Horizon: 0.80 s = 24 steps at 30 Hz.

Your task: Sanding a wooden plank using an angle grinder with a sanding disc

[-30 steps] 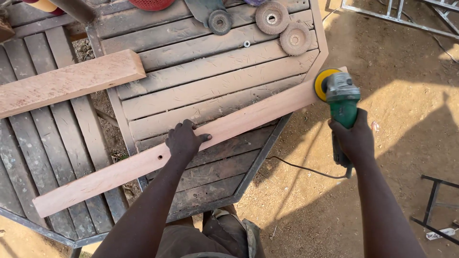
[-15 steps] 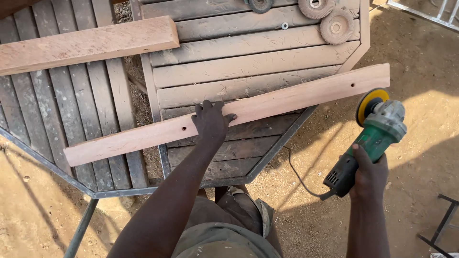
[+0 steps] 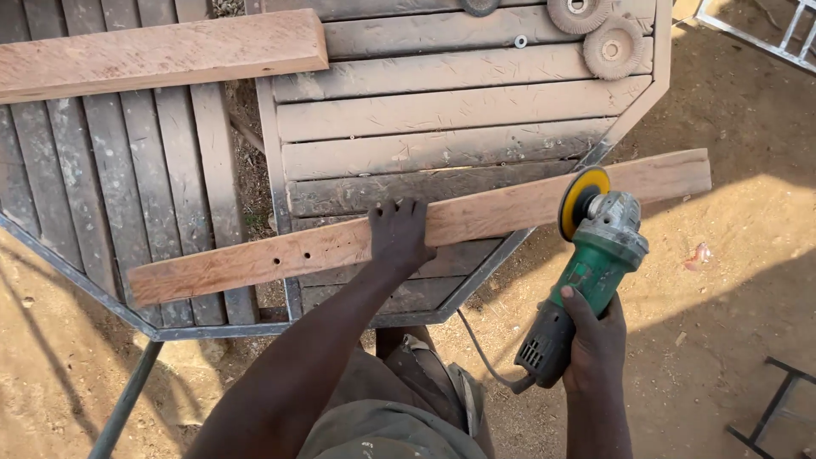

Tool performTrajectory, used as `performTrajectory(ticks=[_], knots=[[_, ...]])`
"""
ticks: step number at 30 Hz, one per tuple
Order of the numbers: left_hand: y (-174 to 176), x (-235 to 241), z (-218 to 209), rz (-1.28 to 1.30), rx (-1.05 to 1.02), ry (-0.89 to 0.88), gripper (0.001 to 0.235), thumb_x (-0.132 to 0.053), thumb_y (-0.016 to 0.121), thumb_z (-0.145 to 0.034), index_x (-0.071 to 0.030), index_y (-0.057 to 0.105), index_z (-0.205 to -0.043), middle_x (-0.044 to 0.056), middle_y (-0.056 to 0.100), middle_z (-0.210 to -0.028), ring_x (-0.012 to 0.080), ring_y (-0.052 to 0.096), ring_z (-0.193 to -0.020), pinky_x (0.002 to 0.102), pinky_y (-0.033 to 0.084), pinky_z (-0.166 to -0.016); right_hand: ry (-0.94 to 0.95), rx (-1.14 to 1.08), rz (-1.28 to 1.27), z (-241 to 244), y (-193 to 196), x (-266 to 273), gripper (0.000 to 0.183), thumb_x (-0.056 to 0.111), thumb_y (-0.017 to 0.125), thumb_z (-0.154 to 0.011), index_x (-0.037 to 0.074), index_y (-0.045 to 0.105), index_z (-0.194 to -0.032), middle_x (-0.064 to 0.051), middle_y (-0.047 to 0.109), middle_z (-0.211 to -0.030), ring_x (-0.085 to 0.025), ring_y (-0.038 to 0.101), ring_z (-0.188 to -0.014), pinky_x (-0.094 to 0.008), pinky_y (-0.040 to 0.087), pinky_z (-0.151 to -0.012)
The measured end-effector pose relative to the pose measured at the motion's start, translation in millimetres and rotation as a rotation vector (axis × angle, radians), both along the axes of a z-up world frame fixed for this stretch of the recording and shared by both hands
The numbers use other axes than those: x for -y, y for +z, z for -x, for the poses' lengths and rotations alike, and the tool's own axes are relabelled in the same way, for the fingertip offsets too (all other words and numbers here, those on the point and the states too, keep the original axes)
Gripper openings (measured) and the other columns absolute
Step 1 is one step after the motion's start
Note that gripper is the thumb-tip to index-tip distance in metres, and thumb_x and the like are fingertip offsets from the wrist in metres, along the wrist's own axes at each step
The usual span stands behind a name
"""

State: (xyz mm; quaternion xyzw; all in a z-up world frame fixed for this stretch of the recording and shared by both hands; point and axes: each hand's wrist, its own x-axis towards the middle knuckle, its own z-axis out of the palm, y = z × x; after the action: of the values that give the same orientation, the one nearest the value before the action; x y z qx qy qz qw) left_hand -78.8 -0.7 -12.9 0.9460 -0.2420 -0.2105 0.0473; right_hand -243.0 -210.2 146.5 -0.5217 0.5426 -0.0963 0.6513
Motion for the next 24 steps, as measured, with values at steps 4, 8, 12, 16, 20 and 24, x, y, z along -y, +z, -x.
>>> performTrajectory(ticks=[4,8,12,16,20,24], knots=[[2.5,72.4,-38.8,0.077,-0.025,0.016,0.099,-0.062,0.094,-0.064,-0.015,0.053,-0.141,0.007,0.058,-0.133,0.0361,0.05,-0.121,0.058,0.044,-0.098,-0.043,-0.036,0.037,16.1,9.6,9.3,0.04,0.018,0.073,-0.085,0.007,0.055,-0.119,-0.013,0.065,-0.096,-0.033,0.069,-0.073,-0.043,0.056,-0.059],[4.9,115.0,-61.3,0.316,-0.061,0.168,0.073,-0.047,0.09,-0.077,-0.014,0.056,-0.133,0.01,0.062,-0.131,0.036,0.055,-0.12,0.052,0.044,-0.1,0.017,-0.067,0.076,26.7,17.9,10.0,0.042,0.021,0.072,-0.089,0.005,0.056,-0.124,-0.016,0.067,-0.098,-0.032,0.069,-0.076,-0.044,0.055,-0.06],[48.3,60.0,-28.7,0.549,-0.101,0.34,0.054,-0.046,0.069,-0.087,-0.015,0.062,-0.131,0.009,0.059,-0.134,0.0349,0.05,-0.125,0.054,0.039,-0.102,0.113,0.1,0.036,30.4,20.8,-12.3,0.045,0.021,0.066,-0.092,0.009,0.053,-0.134,-0.012,0.068,-0.113,-0.027,0.07,-0.086,-0.041,0.059,-0.07],[91.2,-40.1,54.4,0.614,-0.216,0.623,0.044,-0.057,0.06,-0.091,-0.014,0.063,-0.095,0.008,0.066,-0.102,0.0319,0.059,-0.105,0.049,0.047,-0.083,0.173,0.334,-0.327,11.9,-19.4,-62.3,0.055,0.03,0.074,-0.089,0.008,0.058,-0.137,-0.01,0.069,-0.109,-0.028,0.071,-0.089,-0.039,0.059,-0.078],[144.1,-91.7,109.2,0.757,-1.033,0.808,0.069,-0.074,0.037,-0.097,-0.012,0.059,-0.119,0.015,0.071,-0.114,0.0291,0.065,-0.111,0.045,0.047,-0.101,0.366,0.062,-0.116,-28.8,-46.3,-144.0,0.04,0.019,0.082,-0.081,0.007,0.059,-0.111,-0.008,0.062,-0.09,-0.019,0.061,-0.079,-0.035,0.052,-0.072],[188.6,-126.9,102.2,0.885,-1.053,1.175,0.116,-0.091,0.031,-0.089,0.001,0.03,-0.161,0.029,0.029,-0.166,0.0442,0.025,-0.155,0.054,0.017,-0.13,0.81,-0.177,0.228,-61.6,-62.2,-223.2,0.068,0.034,0.093,-0.076,0.0,0.056,-0.122,-0.028,0.063,-0.105,-0.045,0.064,-0.104,-0.055,0.046,-0.092]])
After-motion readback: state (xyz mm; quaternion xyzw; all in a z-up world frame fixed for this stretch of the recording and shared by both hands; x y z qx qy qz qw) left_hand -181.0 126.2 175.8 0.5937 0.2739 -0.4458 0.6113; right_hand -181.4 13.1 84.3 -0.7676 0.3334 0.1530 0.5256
